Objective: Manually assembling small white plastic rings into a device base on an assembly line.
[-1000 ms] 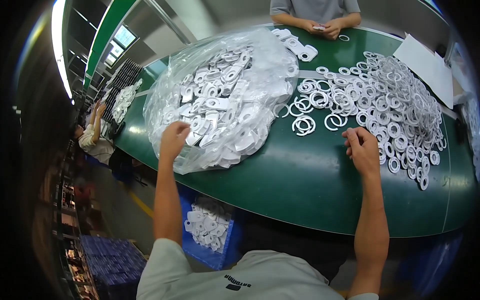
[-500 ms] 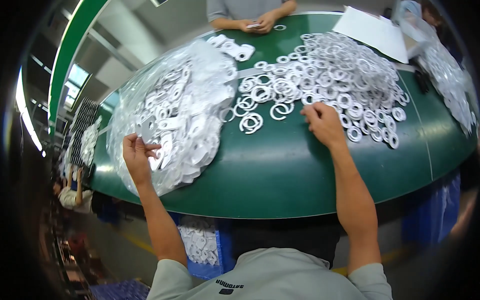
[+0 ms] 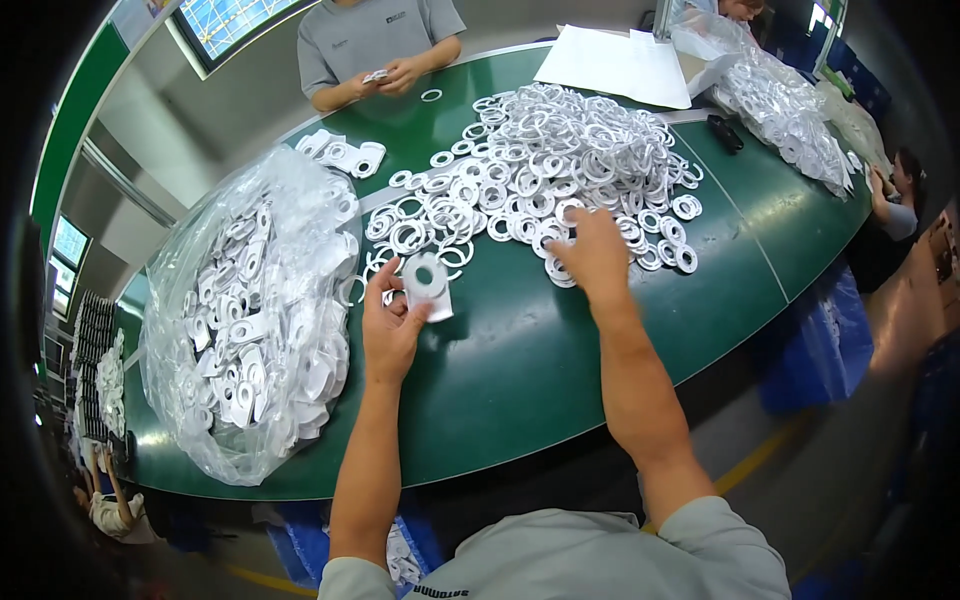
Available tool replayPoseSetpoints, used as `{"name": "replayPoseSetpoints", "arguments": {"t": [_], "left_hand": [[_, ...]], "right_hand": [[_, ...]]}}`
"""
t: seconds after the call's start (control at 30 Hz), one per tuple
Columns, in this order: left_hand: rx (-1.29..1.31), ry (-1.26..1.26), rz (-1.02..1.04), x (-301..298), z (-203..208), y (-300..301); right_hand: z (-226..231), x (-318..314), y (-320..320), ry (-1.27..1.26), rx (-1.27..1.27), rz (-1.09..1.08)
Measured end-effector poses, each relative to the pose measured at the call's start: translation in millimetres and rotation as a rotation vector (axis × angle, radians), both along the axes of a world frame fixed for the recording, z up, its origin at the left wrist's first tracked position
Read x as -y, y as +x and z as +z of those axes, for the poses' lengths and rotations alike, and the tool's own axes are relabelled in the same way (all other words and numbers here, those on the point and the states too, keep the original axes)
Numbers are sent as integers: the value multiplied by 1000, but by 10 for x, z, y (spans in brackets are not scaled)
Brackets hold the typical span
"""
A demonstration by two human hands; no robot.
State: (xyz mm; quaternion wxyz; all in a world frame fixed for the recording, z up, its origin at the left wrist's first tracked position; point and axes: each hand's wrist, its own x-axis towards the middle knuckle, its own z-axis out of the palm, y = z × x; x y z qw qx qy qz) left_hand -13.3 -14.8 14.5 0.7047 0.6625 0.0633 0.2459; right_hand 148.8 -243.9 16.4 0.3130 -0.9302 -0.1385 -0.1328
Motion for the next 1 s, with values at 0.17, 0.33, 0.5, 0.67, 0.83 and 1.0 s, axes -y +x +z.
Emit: {"name": "replayPoseSetpoints", "arguments": {"t": [0.17,0.33,0.5,0.67,0.83,1.0], "left_hand": [[-64,-51,-81,-104,-105,-66],[-215,-121,-107,-72,-157,-44],[-263,-13,-162,-85,-157,-61],[-279,-223,-290,39,18,-100],[-95,1113,96,72,-9,-67],[-89,1143,173,150,-107,-61]], "right_hand": [[-74,-492,-137,-138,146,145],[50,-589,-167,237,190,304],[170,-697,-509,641,-556,587],[133,-740,-520,690,-637,586],[139,-655,-469,918,-715,575],[-52,-762,-573,539,-460,608]]}}
